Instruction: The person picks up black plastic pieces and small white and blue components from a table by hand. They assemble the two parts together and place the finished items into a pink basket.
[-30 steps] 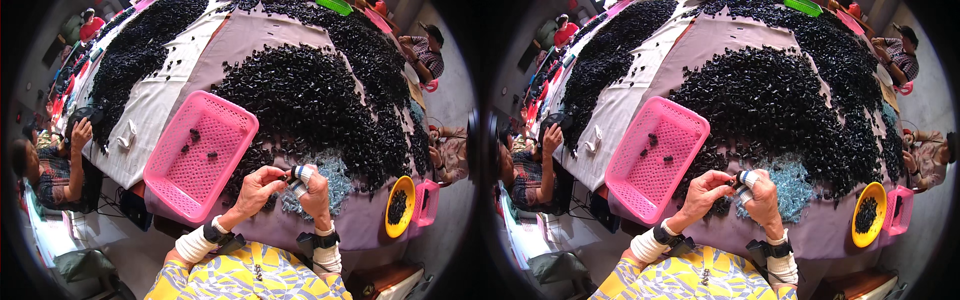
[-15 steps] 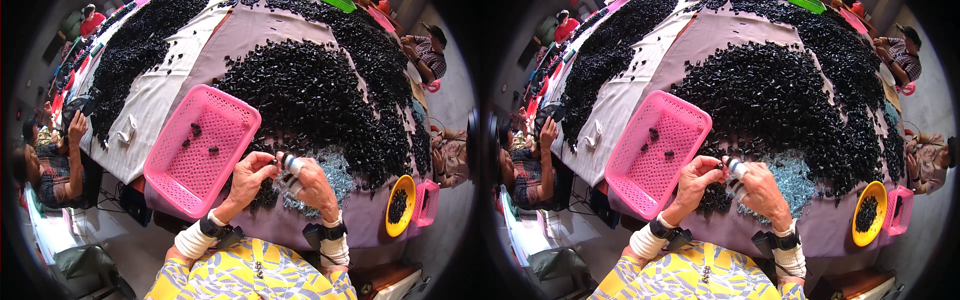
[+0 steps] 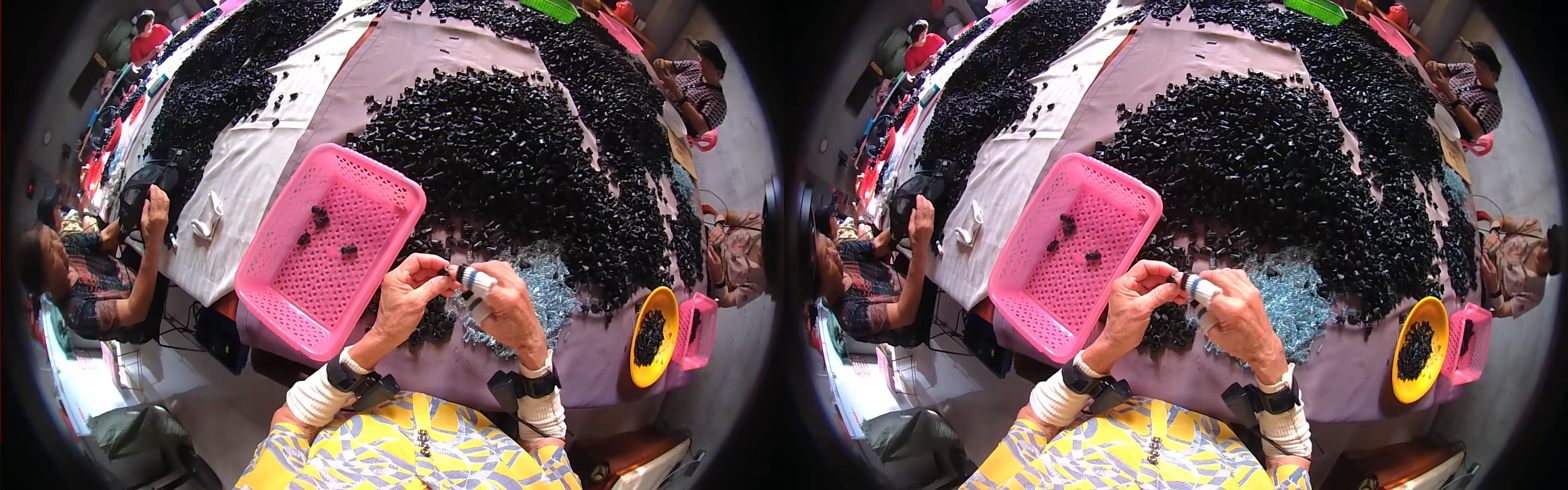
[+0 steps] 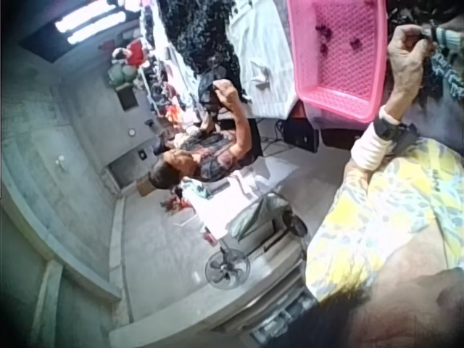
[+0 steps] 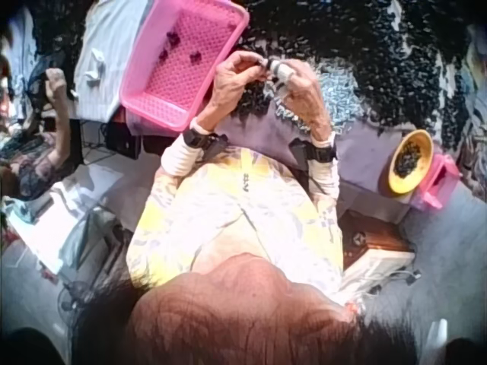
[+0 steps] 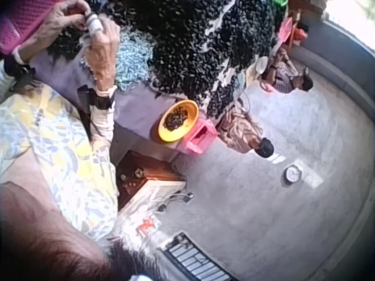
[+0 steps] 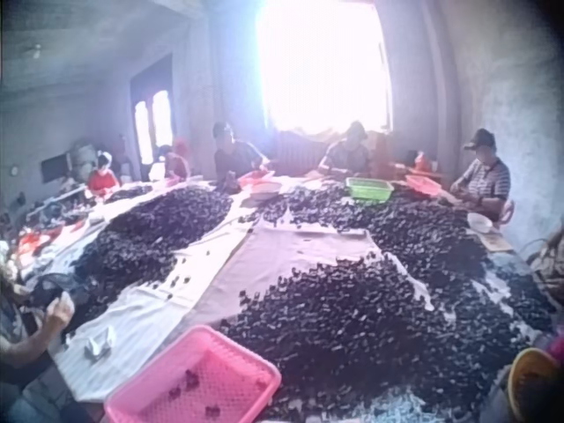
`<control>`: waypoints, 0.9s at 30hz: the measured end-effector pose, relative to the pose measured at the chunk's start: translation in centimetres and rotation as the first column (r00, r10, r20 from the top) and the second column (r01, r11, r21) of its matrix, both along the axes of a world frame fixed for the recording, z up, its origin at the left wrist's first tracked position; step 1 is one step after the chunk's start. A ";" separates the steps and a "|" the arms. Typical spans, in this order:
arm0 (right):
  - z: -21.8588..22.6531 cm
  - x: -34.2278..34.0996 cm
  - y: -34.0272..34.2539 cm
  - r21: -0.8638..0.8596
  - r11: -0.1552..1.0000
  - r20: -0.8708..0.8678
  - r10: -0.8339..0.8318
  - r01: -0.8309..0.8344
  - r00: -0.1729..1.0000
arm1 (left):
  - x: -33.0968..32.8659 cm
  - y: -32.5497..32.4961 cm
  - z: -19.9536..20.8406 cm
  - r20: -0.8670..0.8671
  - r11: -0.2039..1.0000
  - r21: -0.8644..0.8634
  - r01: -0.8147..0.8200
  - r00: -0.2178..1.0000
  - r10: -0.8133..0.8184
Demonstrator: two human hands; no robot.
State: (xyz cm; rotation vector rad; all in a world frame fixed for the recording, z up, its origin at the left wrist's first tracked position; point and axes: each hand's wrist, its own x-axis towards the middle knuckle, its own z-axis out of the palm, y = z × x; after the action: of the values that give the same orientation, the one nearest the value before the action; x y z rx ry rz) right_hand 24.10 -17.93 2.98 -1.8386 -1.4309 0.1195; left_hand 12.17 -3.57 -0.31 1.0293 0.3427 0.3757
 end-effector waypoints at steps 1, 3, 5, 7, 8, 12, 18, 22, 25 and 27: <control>-0.2 0.0 0.1 0.065 0.995 -0.136 -0.066 0.075 0.989 | 0.0 0.0 0.1 -0.003 1.000 -0.014 -0.002 1.000 0.002; 0.2 0.7 -0.4 0.029 0.973 -0.221 -0.216 0.228 0.951 | 0.0 0.1 -0.2 0.004 1.000 -0.023 -0.001 1.000 0.001; -1.4 1.8 -0.7 -0.040 0.966 -0.051 -0.256 0.254 0.965 | -0.1 0.2 -0.4 0.008 1.000 -0.028 0.001 1.000 -0.001; -3.4 1.5 -0.1 -0.137 0.957 0.121 -0.240 0.255 0.963 | -0.1 0.2 -0.7 -0.019 1.000 0.000 -0.022 1.000 0.022; -4.2 1.4 0.4 -0.232 0.936 0.284 -0.195 0.264 0.939 | -0.1 0.2 -0.7 -0.016 1.000 0.002 -0.019 1.000 0.019; -6.4 1.0 2.0 -0.264 0.928 0.481 -0.110 0.263 0.870 | -0.4 0.2 -0.8 -0.067 0.999 0.021 -0.024 0.997 0.025; -4.9 1.8 1.4 -0.181 0.968 0.317 -0.113 0.177 0.942 | 0.0 0.2 -1.5 -0.161 1.000 0.004 -0.027 0.987 0.027; -0.1 -0.4 1.0 -0.075 0.996 0.206 -0.040 0.056 0.978 | -0.1 -0.3 -1.7 -0.177 0.997 0.024 0.078 0.981 -0.073; 0.3 -0.5 0.8 -0.105 0.994 0.299 0.043 -0.012 0.953 | -0.3 -0.2 -0.7 -0.147 0.985 -0.116 0.126 0.979 -0.142; 0.2 -0.5 0.5 -0.076 0.997 0.267 0.023 -0.003 0.963 | -0.4 0.1 -0.7 -0.110 0.962 -0.212 0.171 0.974 -0.198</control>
State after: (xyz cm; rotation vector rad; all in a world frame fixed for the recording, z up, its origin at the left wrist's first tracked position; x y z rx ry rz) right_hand 23.64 -17.41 3.13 -1.9643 -1.6423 -0.0736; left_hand 11.78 -3.48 -0.99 0.8798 0.3904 0.1016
